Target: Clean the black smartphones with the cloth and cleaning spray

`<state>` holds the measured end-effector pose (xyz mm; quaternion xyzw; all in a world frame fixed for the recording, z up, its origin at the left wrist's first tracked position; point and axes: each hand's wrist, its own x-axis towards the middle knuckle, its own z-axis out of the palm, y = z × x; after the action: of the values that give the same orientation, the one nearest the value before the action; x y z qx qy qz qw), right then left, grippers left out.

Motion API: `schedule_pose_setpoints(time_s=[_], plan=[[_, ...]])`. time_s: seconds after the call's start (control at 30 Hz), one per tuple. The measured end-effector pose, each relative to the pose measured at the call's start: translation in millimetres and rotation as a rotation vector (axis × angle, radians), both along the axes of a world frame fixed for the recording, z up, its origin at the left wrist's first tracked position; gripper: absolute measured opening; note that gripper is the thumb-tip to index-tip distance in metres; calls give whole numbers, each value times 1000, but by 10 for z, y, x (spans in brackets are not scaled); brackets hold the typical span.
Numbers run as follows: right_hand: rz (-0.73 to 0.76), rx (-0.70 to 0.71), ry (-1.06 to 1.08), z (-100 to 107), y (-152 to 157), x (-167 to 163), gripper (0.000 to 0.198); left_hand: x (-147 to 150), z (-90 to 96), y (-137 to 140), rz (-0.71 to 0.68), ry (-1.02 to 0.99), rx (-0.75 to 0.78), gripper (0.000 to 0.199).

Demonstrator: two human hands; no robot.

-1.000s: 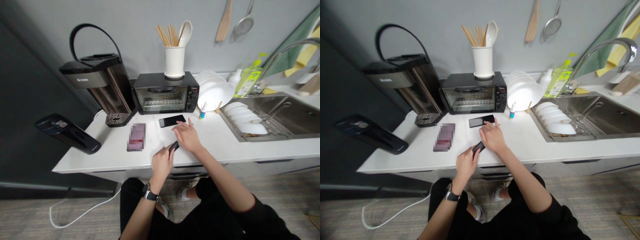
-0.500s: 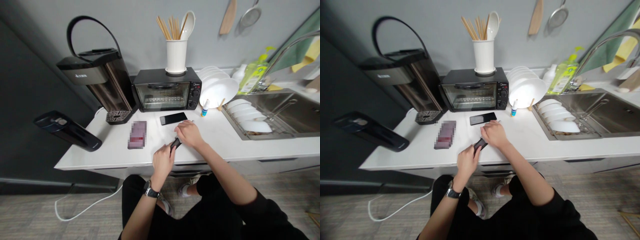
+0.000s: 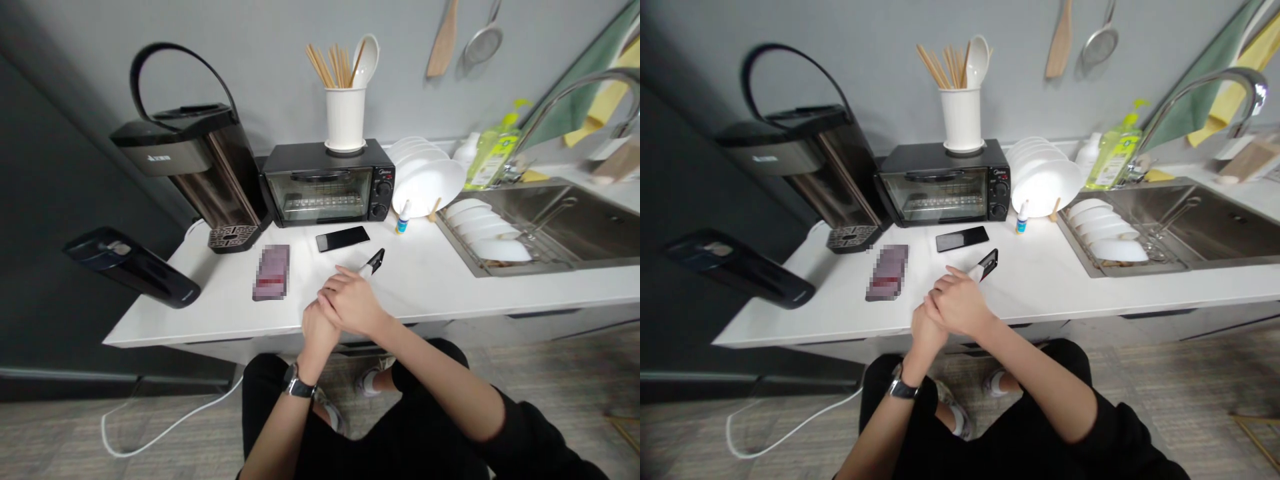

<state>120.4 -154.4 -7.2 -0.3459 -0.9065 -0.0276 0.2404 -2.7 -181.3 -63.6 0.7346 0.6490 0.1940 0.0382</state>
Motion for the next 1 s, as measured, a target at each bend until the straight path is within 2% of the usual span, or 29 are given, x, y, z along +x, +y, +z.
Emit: schedule_pose_setpoints(time_s=[0.1,0.2,0.3,0.43,0.57,0.67,0.77,0.93,1.0], plan=[[-51,-23,-25,7,207,229,40,1,29,-7,-64,17,21,20],[-241,-70,-32,40,522,548,41,16,67,-24,-86,-31,83,31],[-335,-82,-8,72,682,701,44,35,90,-40,-71,-50,97,34],[-296,-35,26,33,482,465,40,48,113,-39,-31,-47,57,32],[-125,37,72,-49,106,40,32,34,104,-6,12,29,-51,19],[-44,59,51,-70,-5,-66,32,10,82,5,5,62,-74,18],[-56,52,11,-60,116,94,33,-5,76,-13,-55,56,-15,18],[-287,-25,34,-7,562,600,37,21,89,-37,-65,-9,83,33],[-330,-38,47,16,667,706,40,40,96,-35,-56,-18,92,34]])
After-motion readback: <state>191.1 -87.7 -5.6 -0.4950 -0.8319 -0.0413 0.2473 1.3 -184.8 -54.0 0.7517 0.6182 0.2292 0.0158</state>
